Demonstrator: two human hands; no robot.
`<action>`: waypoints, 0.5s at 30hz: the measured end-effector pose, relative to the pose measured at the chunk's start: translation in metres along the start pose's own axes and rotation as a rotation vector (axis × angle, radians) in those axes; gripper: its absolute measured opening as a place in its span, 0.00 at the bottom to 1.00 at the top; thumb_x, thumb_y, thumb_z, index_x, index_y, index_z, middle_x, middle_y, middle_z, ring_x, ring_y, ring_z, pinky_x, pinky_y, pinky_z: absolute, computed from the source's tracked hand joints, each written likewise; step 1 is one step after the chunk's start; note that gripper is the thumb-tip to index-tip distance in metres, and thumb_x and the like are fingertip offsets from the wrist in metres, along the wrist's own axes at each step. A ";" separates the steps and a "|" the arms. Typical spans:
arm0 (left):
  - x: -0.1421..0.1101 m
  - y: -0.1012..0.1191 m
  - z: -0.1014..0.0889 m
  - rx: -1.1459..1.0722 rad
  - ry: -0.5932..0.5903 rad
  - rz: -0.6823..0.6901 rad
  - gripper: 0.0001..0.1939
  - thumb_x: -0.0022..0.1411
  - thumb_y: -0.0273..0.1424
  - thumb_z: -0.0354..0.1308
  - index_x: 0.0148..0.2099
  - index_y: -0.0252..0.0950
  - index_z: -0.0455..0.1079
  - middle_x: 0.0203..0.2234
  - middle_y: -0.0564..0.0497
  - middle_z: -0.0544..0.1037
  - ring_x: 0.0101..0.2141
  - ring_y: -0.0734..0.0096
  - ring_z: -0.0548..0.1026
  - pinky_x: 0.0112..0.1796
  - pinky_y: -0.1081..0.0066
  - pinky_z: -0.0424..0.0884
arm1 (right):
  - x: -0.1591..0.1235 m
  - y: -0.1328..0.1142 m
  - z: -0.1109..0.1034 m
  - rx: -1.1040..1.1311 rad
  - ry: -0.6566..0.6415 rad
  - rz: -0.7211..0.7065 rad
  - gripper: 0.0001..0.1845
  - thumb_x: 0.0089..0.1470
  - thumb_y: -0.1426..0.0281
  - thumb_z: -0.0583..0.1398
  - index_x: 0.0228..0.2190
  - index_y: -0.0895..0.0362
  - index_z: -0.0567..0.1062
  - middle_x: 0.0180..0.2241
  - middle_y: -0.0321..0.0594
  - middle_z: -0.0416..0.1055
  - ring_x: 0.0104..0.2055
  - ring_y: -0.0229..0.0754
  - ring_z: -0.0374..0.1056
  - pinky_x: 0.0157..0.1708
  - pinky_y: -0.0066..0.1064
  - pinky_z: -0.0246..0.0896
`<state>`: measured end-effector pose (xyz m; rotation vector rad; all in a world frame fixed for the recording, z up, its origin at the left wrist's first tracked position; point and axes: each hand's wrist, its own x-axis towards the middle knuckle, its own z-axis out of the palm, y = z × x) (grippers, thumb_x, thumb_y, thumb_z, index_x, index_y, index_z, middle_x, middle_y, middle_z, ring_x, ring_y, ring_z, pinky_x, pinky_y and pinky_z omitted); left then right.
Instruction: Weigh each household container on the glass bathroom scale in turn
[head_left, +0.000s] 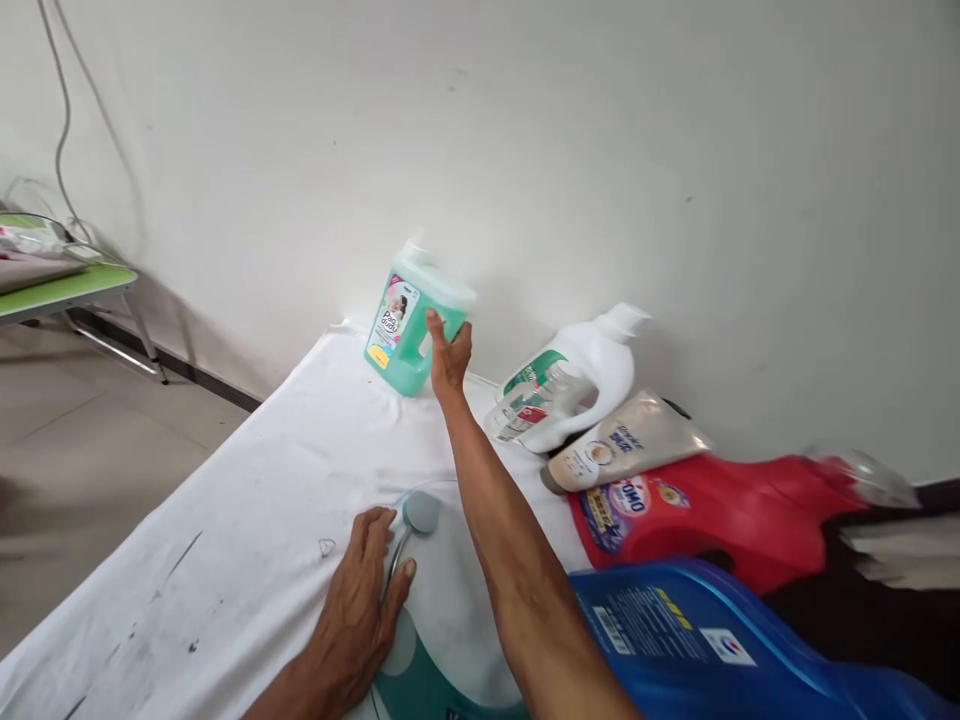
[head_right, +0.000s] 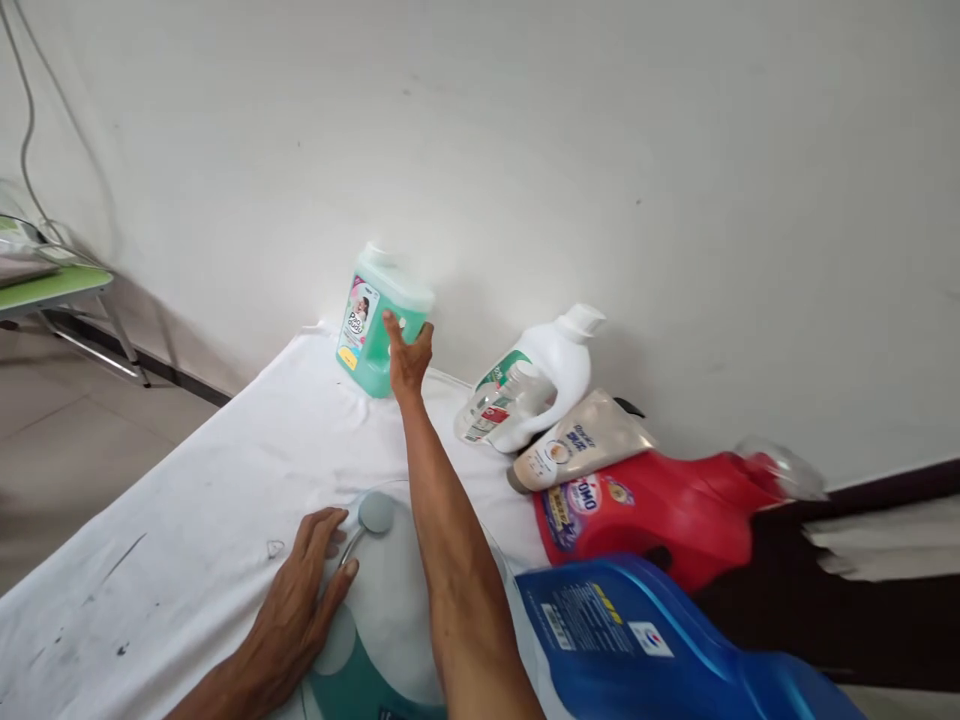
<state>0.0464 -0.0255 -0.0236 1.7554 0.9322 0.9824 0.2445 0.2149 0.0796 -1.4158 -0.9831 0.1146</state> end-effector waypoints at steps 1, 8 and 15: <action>0.001 0.002 -0.002 0.002 0.005 0.003 0.19 0.79 0.38 0.48 0.67 0.43 0.60 0.59 0.41 0.68 0.55 0.58 0.76 0.56 0.54 0.78 | -0.004 -0.003 -0.016 -0.042 0.042 -0.039 0.38 0.50 0.37 0.63 0.45 0.57 0.72 0.44 0.49 0.75 0.48 0.52 0.71 0.52 0.46 0.69; -0.001 0.006 -0.005 0.038 -0.001 -0.007 0.18 0.78 0.40 0.49 0.65 0.44 0.62 0.58 0.43 0.69 0.53 0.58 0.78 0.55 0.53 0.78 | -0.028 0.002 -0.159 -0.562 0.392 -0.376 0.39 0.61 0.44 0.59 0.60 0.59 0.61 0.62 0.63 0.60 0.68 0.60 0.56 0.69 0.58 0.48; 0.000 0.005 -0.007 0.059 -0.024 -0.014 0.19 0.79 0.42 0.48 0.66 0.44 0.60 0.57 0.43 0.68 0.53 0.59 0.77 0.55 0.51 0.78 | -0.036 0.048 -0.171 -0.556 0.264 -0.003 0.38 0.55 0.49 0.64 0.56 0.61 0.63 0.58 0.64 0.66 0.62 0.62 0.64 0.65 0.56 0.58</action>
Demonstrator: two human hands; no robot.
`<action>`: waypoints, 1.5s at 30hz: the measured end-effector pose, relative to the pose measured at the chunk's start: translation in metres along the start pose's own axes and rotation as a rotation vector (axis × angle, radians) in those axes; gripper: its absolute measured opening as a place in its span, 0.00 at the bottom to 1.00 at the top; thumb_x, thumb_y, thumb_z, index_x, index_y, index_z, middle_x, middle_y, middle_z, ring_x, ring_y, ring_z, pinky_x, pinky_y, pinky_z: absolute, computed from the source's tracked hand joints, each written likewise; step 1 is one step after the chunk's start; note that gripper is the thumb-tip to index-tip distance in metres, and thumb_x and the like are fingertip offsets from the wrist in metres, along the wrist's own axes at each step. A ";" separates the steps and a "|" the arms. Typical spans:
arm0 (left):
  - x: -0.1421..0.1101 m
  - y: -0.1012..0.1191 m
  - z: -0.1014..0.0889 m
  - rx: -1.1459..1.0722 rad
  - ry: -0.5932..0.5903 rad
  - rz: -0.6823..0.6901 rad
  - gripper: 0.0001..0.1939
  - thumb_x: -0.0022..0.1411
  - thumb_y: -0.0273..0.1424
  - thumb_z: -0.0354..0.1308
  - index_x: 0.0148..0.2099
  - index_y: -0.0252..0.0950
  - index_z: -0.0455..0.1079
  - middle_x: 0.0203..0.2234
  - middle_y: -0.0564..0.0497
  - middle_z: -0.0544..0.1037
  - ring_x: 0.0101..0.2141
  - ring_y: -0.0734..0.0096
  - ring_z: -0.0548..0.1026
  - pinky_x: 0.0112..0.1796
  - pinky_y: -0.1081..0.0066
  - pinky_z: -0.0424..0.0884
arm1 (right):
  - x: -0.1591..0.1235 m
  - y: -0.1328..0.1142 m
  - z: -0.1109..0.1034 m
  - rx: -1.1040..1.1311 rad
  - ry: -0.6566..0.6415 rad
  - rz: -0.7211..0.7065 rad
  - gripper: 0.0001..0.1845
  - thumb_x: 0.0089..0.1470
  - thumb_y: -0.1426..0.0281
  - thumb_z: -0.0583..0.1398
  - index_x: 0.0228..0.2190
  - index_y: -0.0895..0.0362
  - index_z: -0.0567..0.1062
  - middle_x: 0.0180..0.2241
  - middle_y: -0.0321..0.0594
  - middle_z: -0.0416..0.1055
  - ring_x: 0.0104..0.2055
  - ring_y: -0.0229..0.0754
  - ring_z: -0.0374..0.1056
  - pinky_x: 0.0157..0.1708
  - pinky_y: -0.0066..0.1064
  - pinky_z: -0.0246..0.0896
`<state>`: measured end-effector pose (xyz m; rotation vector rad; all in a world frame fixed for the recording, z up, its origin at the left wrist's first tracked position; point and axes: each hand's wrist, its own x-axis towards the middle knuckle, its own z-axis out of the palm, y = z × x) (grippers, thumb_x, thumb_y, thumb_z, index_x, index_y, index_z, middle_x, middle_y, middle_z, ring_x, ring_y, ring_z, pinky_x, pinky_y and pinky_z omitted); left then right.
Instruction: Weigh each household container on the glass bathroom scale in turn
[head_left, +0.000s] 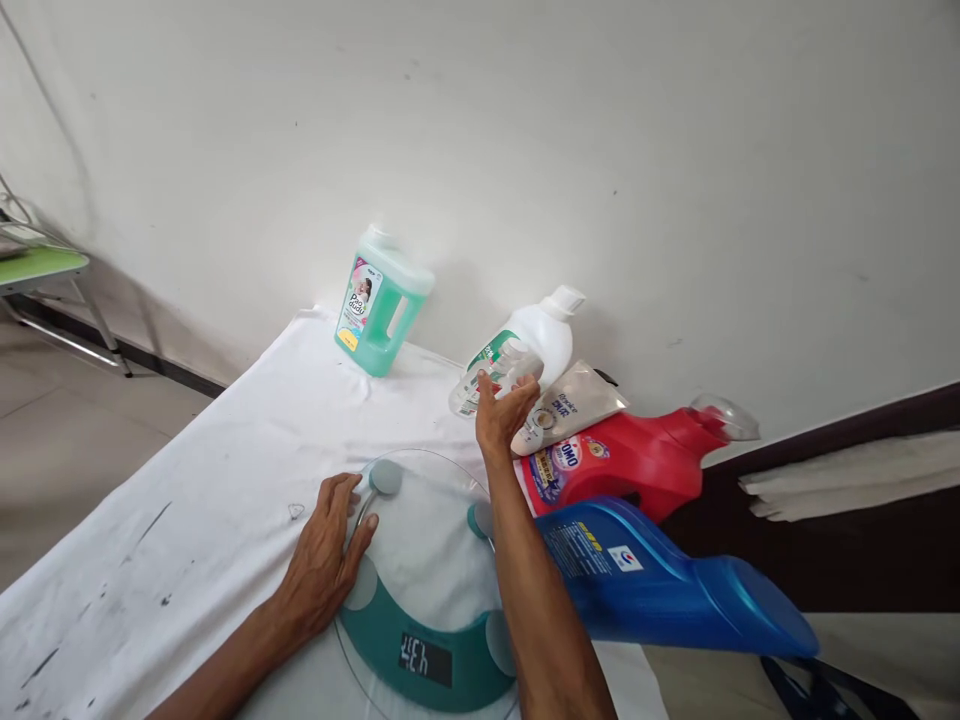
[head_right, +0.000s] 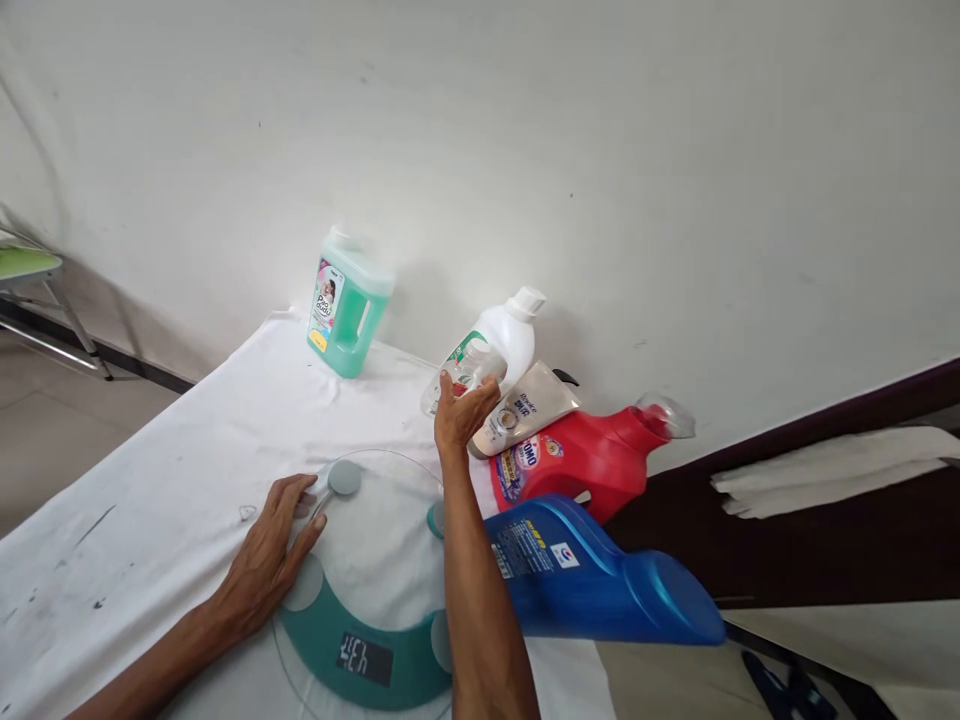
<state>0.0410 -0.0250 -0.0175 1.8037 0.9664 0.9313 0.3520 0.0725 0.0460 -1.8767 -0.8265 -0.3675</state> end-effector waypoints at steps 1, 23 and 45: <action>0.000 0.001 -0.001 0.004 -0.006 -0.002 0.19 0.79 0.42 0.48 0.66 0.43 0.59 0.57 0.43 0.68 0.53 0.59 0.77 0.55 0.51 0.77 | 0.000 0.002 0.007 0.001 -0.010 0.030 0.37 0.55 0.50 0.64 0.55 0.61 0.64 0.57 0.64 0.67 0.62 0.62 0.64 0.65 0.56 0.58; 0.000 -0.002 -0.004 0.077 -0.019 0.068 0.19 0.78 0.39 0.47 0.65 0.37 0.58 0.56 0.40 0.67 0.51 0.58 0.77 0.55 0.51 0.76 | -0.080 -0.040 -0.115 0.397 -0.287 0.088 0.27 0.42 0.51 0.74 0.35 0.56 0.75 0.38 0.42 0.79 0.40 0.46 0.76 0.41 0.38 0.72; 0.005 -0.003 -0.007 0.157 -0.056 0.074 0.21 0.77 0.44 0.49 0.63 0.36 0.60 0.55 0.40 0.68 0.50 0.60 0.77 0.55 0.48 0.76 | -0.189 0.001 -0.194 0.398 -0.270 0.062 0.24 0.63 0.50 0.62 0.51 0.54 0.76 0.46 0.45 0.79 0.46 0.49 0.78 0.42 0.43 0.76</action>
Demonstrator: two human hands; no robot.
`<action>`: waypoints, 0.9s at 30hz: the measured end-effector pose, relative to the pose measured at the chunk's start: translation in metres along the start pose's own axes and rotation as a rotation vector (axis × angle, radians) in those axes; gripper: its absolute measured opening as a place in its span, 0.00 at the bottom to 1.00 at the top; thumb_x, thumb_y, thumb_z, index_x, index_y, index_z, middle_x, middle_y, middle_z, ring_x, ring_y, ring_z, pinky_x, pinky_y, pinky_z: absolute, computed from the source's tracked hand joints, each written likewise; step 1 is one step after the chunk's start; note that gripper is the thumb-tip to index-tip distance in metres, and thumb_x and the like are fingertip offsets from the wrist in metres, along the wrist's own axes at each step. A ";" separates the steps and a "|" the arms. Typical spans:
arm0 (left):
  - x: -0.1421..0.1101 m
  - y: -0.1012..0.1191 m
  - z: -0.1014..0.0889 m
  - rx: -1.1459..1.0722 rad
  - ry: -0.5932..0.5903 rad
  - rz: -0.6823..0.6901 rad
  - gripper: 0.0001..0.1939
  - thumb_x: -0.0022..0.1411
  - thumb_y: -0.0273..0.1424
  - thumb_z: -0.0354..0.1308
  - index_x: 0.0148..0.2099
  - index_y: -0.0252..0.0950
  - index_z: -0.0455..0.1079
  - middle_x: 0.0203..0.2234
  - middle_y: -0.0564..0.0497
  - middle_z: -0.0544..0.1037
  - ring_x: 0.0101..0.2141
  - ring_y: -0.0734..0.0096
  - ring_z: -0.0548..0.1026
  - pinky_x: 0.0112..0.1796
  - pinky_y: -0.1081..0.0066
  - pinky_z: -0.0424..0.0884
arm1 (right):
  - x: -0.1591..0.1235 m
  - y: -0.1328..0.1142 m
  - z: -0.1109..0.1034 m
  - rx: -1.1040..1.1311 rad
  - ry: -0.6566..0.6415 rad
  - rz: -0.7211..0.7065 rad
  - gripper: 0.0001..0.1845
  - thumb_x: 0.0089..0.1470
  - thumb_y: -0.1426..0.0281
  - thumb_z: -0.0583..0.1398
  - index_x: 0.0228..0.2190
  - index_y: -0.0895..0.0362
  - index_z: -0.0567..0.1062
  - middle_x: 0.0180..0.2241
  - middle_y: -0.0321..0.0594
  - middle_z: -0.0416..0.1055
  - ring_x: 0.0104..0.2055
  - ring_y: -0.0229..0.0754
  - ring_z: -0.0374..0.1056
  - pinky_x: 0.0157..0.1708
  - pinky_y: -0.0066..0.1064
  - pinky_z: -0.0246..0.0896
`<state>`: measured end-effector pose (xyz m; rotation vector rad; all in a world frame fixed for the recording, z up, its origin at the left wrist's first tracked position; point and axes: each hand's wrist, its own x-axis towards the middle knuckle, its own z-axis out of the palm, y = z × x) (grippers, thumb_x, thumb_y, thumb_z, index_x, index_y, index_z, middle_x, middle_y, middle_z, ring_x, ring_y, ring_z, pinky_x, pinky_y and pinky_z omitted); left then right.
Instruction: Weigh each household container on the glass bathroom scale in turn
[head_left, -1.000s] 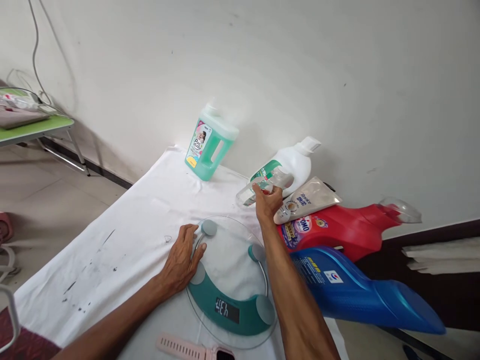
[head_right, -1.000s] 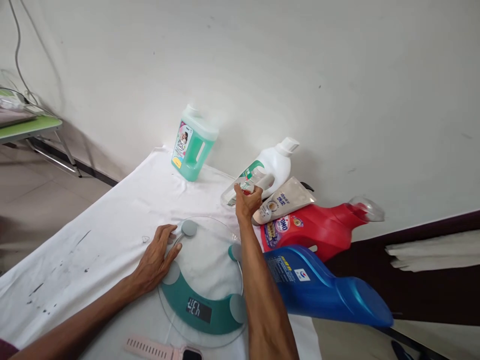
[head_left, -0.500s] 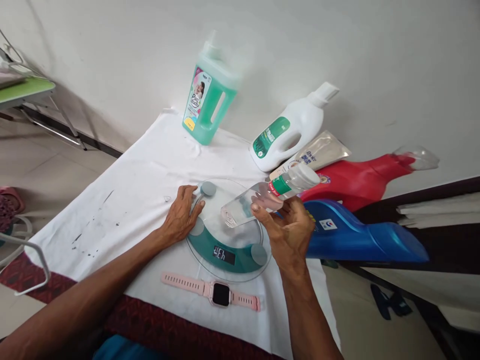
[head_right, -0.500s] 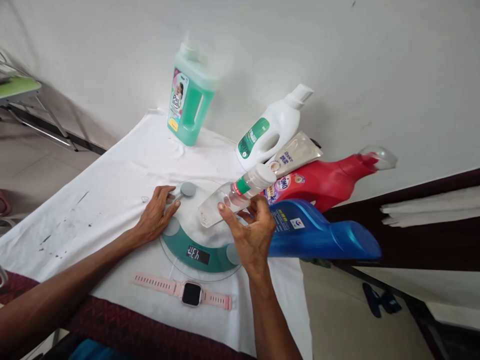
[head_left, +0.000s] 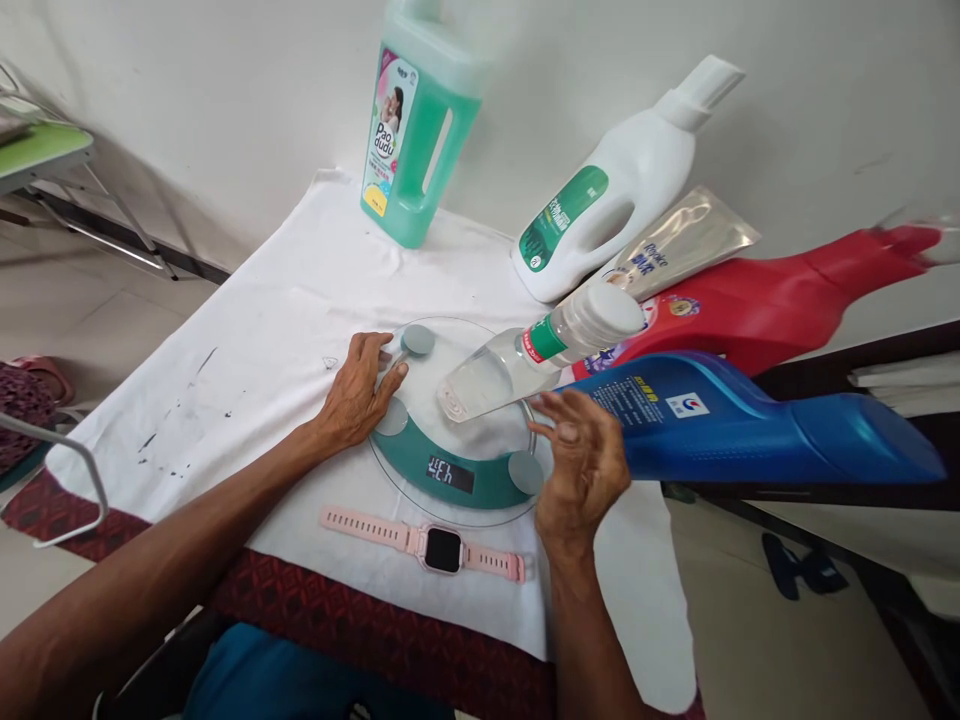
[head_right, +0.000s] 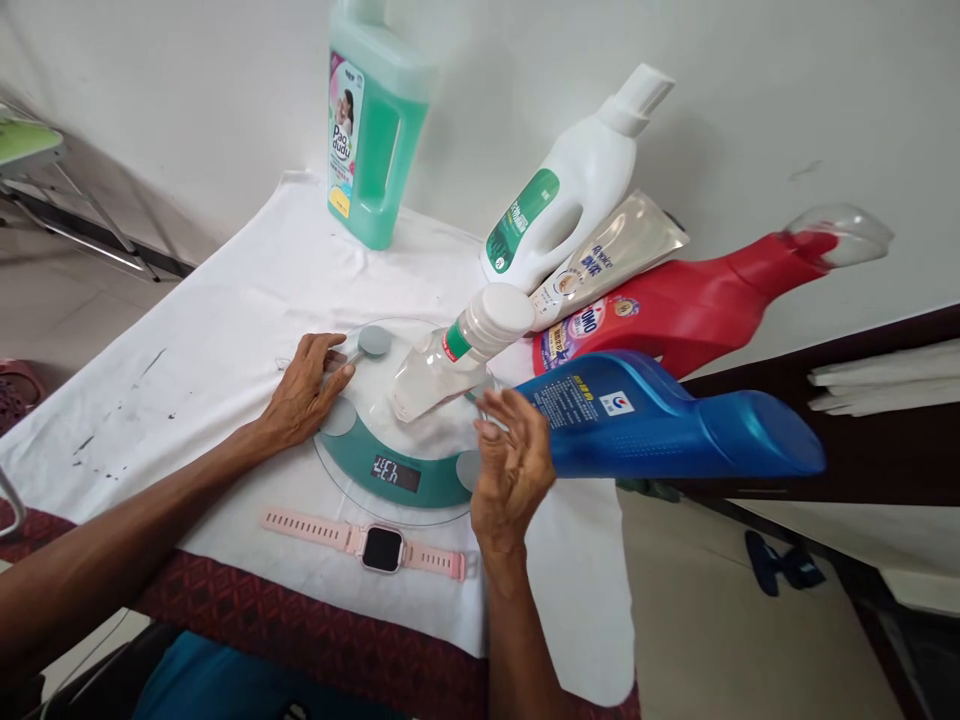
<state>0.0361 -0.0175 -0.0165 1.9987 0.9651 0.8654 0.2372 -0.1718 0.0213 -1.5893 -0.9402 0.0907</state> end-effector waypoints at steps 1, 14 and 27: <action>0.000 0.001 0.000 0.004 -0.001 -0.001 0.20 0.77 0.43 0.49 0.63 0.37 0.61 0.56 0.40 0.68 0.50 0.60 0.77 0.54 0.47 0.76 | -0.003 0.006 -0.004 -0.047 0.077 0.007 0.21 0.65 0.51 0.59 0.45 0.55 0.77 0.38 0.42 0.79 0.38 0.46 0.78 0.37 0.39 0.73; 0.002 0.005 -0.003 0.058 -0.025 -0.014 0.21 0.77 0.44 0.49 0.63 0.37 0.62 0.57 0.40 0.68 0.50 0.60 0.76 0.55 0.46 0.76 | 0.000 0.020 -0.013 -0.268 0.194 0.014 0.25 0.67 0.48 0.56 0.30 0.54 0.75 0.22 0.34 0.71 0.23 0.38 0.67 0.29 0.33 0.64; 0.001 0.004 -0.004 0.059 -0.042 -0.023 0.22 0.76 0.45 0.49 0.63 0.37 0.61 0.57 0.40 0.67 0.51 0.59 0.76 0.56 0.47 0.75 | 0.000 0.032 -0.014 -0.262 0.147 0.064 0.24 0.65 0.48 0.59 0.29 0.54 0.74 0.22 0.33 0.71 0.23 0.38 0.67 0.30 0.33 0.65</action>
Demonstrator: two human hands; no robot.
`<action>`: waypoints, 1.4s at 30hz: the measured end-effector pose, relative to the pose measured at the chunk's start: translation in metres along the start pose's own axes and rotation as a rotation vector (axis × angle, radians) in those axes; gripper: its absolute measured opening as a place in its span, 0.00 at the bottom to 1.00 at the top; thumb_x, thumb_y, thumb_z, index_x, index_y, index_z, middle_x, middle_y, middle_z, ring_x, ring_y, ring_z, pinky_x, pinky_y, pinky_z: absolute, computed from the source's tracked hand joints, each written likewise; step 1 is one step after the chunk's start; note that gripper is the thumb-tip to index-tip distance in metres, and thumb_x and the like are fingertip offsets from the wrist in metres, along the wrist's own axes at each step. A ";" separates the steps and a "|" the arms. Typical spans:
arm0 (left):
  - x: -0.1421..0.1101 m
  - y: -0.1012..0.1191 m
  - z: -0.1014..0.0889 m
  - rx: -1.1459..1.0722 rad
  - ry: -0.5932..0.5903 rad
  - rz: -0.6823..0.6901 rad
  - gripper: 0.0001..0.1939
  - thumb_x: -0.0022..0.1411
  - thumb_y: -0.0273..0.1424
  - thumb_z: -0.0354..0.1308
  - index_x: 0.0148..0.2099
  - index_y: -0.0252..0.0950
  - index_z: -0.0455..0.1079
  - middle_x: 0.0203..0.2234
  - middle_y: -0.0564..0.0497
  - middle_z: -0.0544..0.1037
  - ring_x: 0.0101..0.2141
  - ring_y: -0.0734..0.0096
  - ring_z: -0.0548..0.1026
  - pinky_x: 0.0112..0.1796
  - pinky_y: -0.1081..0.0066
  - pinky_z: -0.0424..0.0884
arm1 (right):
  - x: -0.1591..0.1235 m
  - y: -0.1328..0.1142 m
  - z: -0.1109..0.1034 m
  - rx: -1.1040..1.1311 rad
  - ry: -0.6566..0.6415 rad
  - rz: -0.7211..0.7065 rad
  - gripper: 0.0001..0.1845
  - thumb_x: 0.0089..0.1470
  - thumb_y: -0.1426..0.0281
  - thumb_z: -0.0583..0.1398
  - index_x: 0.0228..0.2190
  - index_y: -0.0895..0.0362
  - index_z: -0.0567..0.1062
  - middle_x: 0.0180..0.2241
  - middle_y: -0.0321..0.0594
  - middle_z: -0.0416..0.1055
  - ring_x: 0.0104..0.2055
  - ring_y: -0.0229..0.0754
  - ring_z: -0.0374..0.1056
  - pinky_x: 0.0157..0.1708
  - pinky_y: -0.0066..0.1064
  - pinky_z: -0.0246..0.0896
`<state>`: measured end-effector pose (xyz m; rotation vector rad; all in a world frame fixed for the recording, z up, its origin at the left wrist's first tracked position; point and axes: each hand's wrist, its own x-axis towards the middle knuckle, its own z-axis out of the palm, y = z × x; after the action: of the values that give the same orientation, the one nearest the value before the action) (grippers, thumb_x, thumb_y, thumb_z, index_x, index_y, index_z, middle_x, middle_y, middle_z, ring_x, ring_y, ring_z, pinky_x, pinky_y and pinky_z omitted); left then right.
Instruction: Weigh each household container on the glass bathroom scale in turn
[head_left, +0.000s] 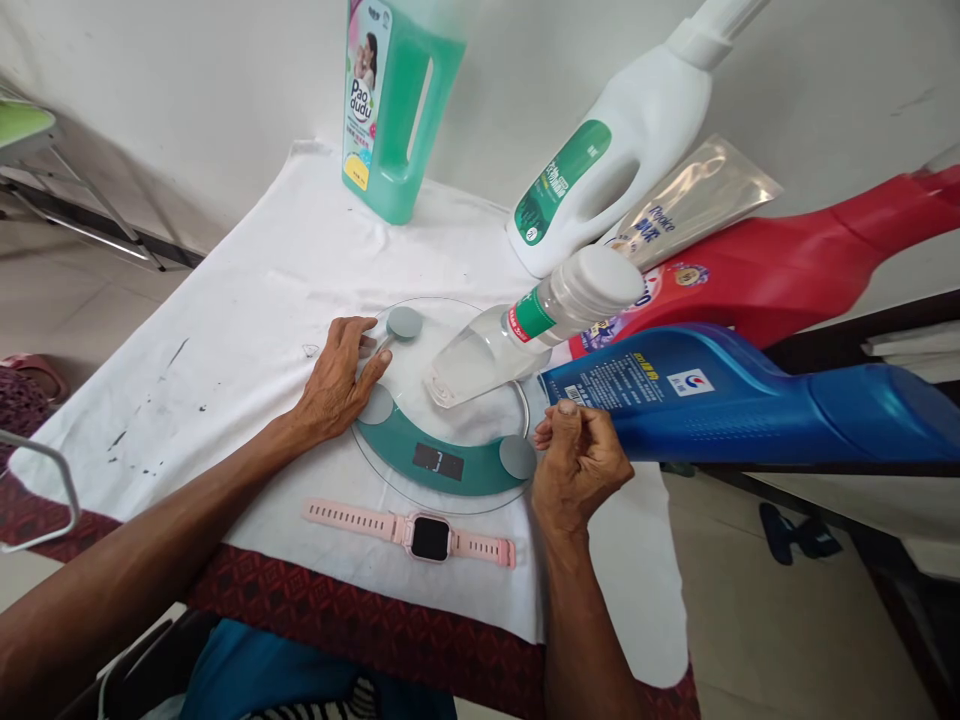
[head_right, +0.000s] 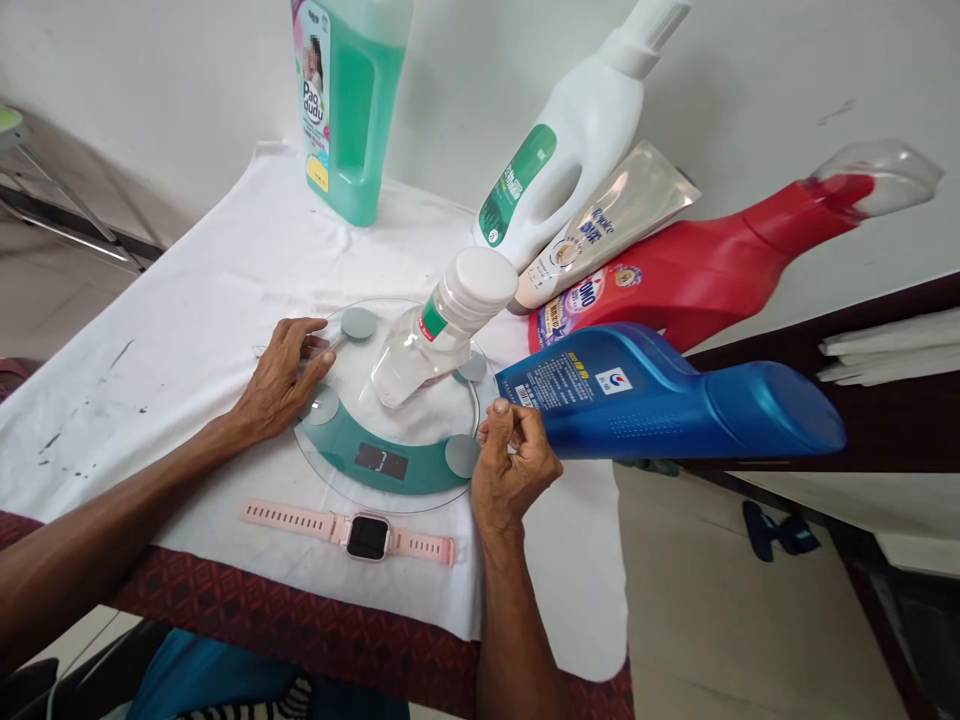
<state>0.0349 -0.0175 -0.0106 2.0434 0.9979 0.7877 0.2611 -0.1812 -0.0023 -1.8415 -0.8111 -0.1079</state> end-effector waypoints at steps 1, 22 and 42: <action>0.000 0.000 0.000 0.002 0.001 0.004 0.22 0.76 0.45 0.49 0.63 0.37 0.61 0.57 0.40 0.67 0.51 0.59 0.76 0.55 0.47 0.75 | 0.000 0.000 0.000 -0.001 -0.004 -0.007 0.24 0.65 0.48 0.59 0.29 0.54 0.74 0.22 0.33 0.71 0.23 0.38 0.67 0.31 0.34 0.65; -0.003 -0.005 0.006 -0.068 0.043 0.044 0.19 0.77 0.40 0.51 0.64 0.38 0.59 0.57 0.40 0.66 0.51 0.59 0.77 0.55 0.48 0.76 | -0.002 -0.046 0.001 0.231 -0.159 -0.127 0.27 0.59 0.48 0.63 0.50 0.55 0.75 0.49 0.47 0.75 0.49 0.50 0.73 0.39 0.39 0.70; -0.007 0.000 0.011 -0.198 0.131 0.077 0.18 0.75 0.30 0.52 0.65 0.40 0.58 0.56 0.41 0.68 0.51 0.56 0.76 0.53 0.51 0.78 | 0.063 -0.138 0.054 -0.048 -0.179 -0.050 0.35 0.38 0.44 0.74 0.40 0.58 0.82 0.39 0.51 0.82 0.38 0.56 0.78 0.41 0.48 0.74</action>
<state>0.0397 -0.0268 -0.0182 1.8884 0.8784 1.0309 0.2138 -0.0777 0.1115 -1.8954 -0.9862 0.0065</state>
